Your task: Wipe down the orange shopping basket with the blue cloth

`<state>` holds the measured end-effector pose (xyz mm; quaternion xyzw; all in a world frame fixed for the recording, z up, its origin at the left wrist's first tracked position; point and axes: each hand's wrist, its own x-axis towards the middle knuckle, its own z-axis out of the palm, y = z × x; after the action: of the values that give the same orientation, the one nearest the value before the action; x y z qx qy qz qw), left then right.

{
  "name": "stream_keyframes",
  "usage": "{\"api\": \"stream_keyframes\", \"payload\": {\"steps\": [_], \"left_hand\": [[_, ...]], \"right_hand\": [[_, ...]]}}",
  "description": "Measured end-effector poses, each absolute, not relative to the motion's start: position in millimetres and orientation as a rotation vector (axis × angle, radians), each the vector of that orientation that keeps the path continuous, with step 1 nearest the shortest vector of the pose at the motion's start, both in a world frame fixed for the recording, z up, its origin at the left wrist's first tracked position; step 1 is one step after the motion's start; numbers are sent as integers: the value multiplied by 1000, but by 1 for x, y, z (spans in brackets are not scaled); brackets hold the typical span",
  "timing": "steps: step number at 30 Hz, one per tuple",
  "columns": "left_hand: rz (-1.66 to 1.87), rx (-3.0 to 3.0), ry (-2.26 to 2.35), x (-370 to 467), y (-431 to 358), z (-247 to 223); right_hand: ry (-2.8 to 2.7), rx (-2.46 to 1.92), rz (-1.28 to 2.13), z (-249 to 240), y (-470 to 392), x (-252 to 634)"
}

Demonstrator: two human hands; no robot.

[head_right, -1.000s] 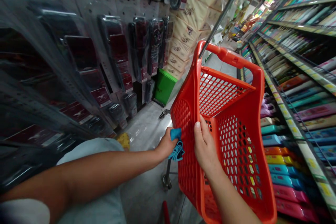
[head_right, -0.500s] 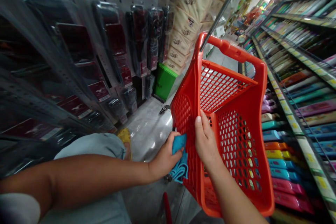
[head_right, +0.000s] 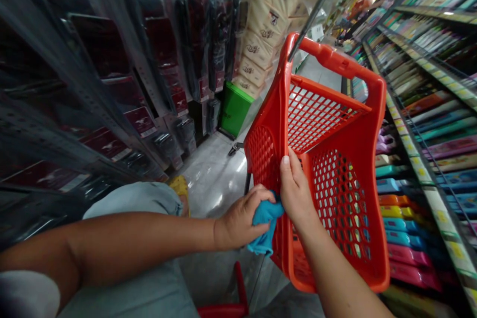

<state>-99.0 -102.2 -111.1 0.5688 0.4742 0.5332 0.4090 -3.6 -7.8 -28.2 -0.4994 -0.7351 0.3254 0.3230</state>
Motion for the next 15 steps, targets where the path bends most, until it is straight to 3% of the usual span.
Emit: {"api": "stream_keyframes", "payload": {"steps": [5,11,15], "left_hand": [[1312,1016,1430,-91,-101,-125],[1257,1485,1093,-87,-129,-117],[1184,1212,1286,-85,-129,-126]], "right_hand": [[-1896,-1324,888,-30,-3,-2],[-1901,-1308,876,-28,0,-3],[-1920,-1294,881,-27,1,-3]]}}
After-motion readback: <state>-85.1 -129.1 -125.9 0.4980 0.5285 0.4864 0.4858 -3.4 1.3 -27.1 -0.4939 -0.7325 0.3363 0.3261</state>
